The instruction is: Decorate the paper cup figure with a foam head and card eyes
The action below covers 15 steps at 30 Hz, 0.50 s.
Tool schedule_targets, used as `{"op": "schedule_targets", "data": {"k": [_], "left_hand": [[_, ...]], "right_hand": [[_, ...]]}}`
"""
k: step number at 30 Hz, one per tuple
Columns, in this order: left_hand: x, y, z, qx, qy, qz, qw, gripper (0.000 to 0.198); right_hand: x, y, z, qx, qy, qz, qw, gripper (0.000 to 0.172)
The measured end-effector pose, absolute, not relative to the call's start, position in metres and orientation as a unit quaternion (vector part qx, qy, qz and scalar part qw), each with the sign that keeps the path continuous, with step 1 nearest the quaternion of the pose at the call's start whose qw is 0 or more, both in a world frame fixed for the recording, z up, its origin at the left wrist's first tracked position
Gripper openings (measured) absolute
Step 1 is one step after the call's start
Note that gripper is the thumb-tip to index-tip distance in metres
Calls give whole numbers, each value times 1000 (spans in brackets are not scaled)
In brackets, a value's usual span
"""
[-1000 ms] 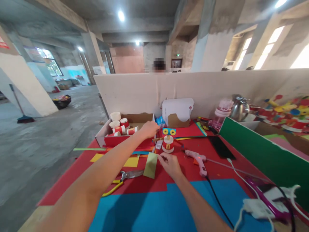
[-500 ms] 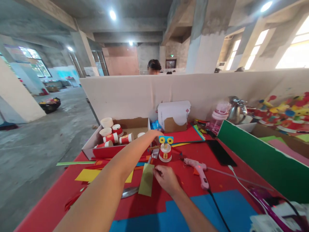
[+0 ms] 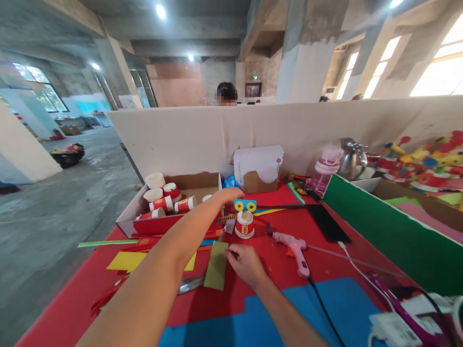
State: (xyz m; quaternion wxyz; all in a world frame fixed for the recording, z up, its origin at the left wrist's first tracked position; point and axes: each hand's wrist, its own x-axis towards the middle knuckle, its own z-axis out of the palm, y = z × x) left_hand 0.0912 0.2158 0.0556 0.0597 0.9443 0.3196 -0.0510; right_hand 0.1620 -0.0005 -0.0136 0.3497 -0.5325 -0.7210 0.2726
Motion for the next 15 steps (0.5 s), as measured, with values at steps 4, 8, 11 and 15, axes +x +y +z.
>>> {"op": "schedule_targets", "data": {"k": [4, 8, 11, 15], "left_hand": [[88, 223, 67, 935, 352, -43, 4, 20], [88, 217, 68, 922, 386, -26, -26, 20], [87, 211, 68, 924, 380, -47, -13, 19], [76, 204, 76, 929, 357, -96, 1, 13]], "right_hand": [[162, 0, -13, -535, -721, 273, 346, 31], [163, 0, -13, -538, -724, 272, 336, 30], [163, 1, -14, -531, -730, 270, 334, 31], [168, 4, -14, -574, -694, 223, 373, 37]]}}
